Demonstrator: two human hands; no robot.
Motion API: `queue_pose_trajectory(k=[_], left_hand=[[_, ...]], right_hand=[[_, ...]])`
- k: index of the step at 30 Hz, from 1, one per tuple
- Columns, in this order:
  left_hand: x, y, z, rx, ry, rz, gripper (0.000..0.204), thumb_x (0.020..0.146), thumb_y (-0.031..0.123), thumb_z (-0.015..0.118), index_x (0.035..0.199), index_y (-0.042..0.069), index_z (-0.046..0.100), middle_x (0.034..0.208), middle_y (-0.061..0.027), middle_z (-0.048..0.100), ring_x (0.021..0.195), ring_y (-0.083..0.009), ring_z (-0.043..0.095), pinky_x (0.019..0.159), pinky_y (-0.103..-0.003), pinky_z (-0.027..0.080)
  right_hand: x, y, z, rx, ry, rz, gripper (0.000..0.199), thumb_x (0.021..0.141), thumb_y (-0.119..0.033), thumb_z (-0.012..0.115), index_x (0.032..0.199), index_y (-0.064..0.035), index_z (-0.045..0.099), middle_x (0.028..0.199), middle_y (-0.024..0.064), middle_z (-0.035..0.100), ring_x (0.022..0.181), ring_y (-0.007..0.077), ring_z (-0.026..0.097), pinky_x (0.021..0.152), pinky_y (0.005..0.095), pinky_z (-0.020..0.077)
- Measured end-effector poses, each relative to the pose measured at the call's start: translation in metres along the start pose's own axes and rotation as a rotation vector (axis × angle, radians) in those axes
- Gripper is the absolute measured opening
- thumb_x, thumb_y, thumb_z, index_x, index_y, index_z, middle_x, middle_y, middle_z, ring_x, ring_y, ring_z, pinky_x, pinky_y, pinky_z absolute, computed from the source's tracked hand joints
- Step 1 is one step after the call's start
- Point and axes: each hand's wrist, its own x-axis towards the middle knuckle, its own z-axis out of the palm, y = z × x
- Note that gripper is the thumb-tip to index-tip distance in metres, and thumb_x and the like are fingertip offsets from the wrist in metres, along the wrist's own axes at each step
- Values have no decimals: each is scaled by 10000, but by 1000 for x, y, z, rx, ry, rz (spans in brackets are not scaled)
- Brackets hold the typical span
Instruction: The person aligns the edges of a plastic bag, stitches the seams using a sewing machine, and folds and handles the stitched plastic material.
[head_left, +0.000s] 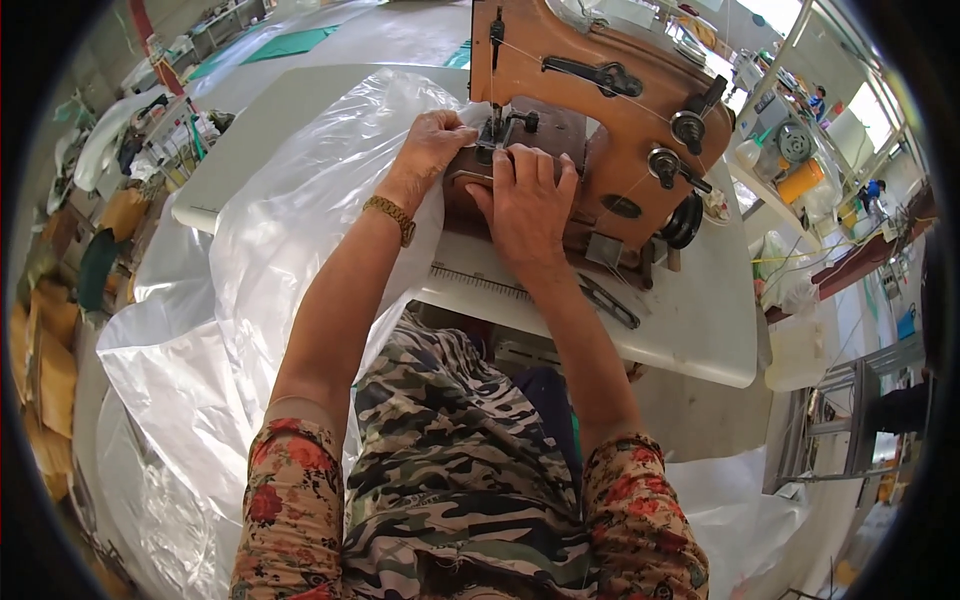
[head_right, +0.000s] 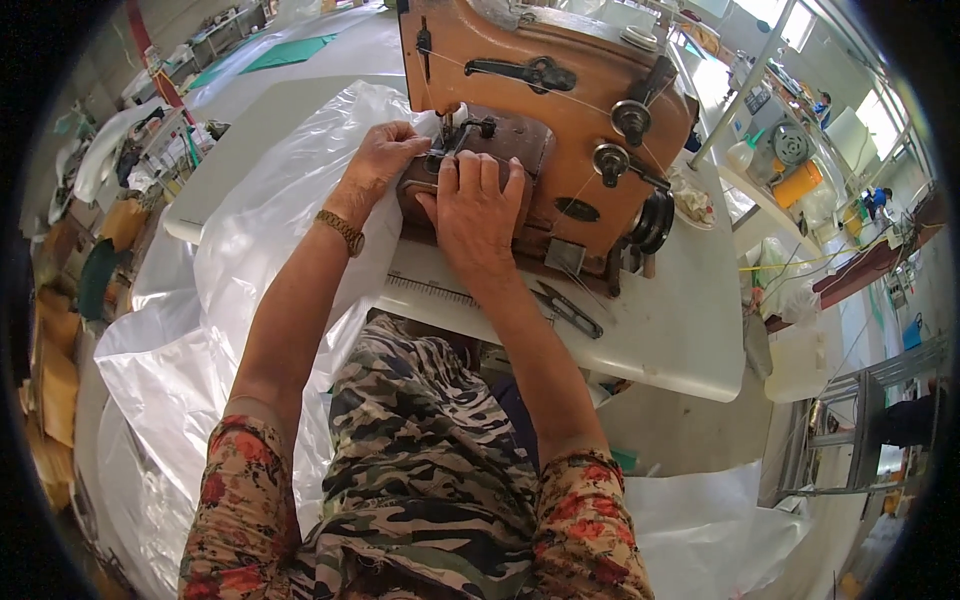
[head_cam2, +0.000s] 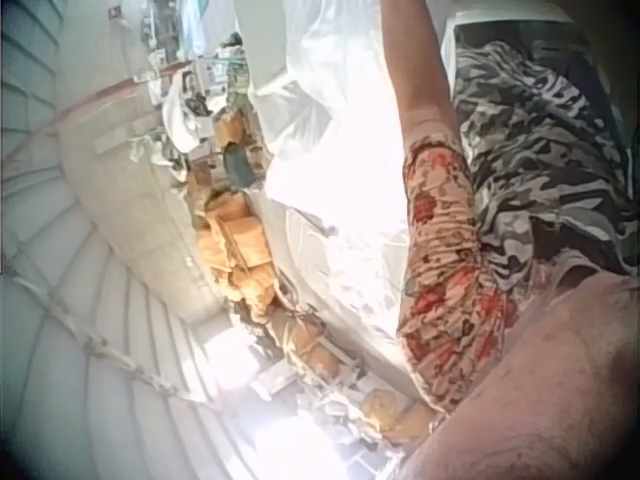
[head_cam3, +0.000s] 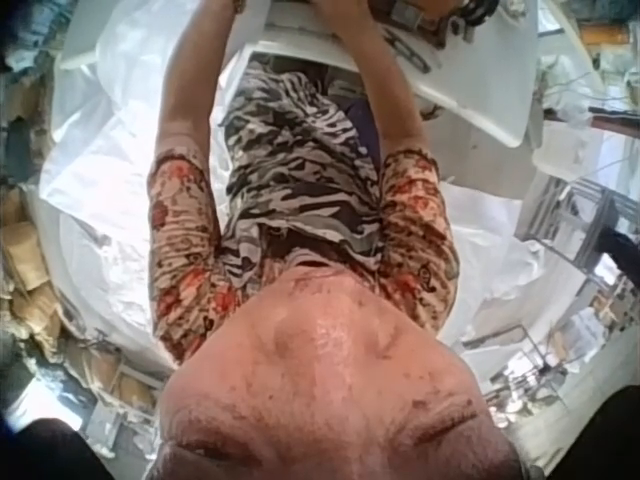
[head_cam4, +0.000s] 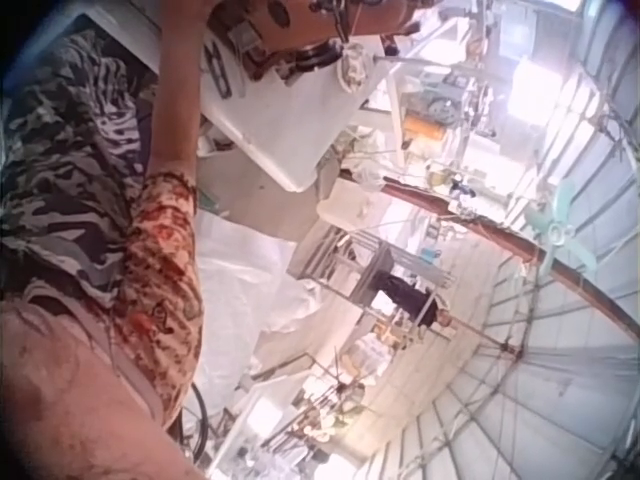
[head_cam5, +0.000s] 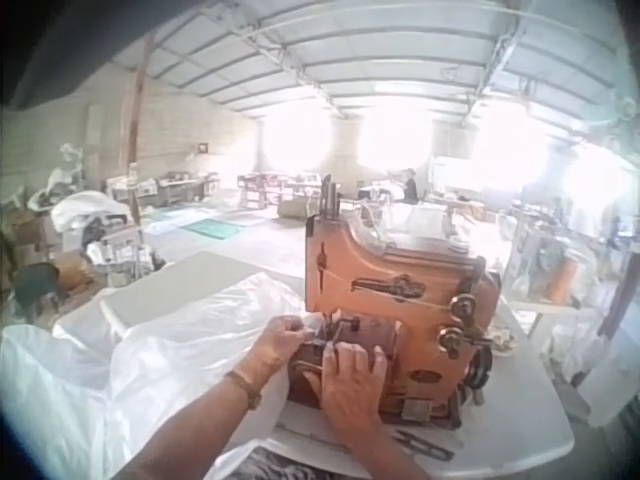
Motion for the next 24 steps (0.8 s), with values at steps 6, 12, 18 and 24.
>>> queue_pose_trajectory(k=[6, 12, 18, 24], left_hand=[[-4, 7, 2, -11, 18, -7, 166, 832, 163, 694, 765, 24, 631, 730, 12, 588, 676, -70, 510, 610, -229, 436], [-6, 10, 6, -34, 64, 9, 190, 775, 152, 693, 737, -25, 636, 670, -40, 597, 635, -109, 535, 584, -277, 447], [-5, 8, 4, -15, 71, 15, 196, 764, 159, 688, 746, -31, 643, 670, -50, 603, 637, -121, 545, 599, -287, 459], [-3, 4, 1, 99, 71, 39, 171, 821, 159, 678, 763, 4, 638, 701, 4, 581, 655, -69, 504, 593, -237, 426]], right_hand=[[-1, 1, 1, 19, 4, 4, 493, 778, -382, 695, 1127, -46, 600, 1123, 73, 531, 1091, 242, 476, 1005, 510, 313], [-2, 1, 1, 30, 19, 1, 505, 770, -383, 698, 1125, -40, 596, 1126, 80, 535, 1096, 242, 477, 1012, 508, 313], [-4, 2, 7, 33, 57, -18, 504, 755, -376, 706, 1114, -39, 599, 1132, 87, 535, 1098, 250, 482, 995, 495, 330], [-4, 2, 5, 39, 93, -31, 474, 765, -356, 705, 1111, -47, 610, 1124, 84, 562, 1061, 255, 519, 955, 461, 354]])
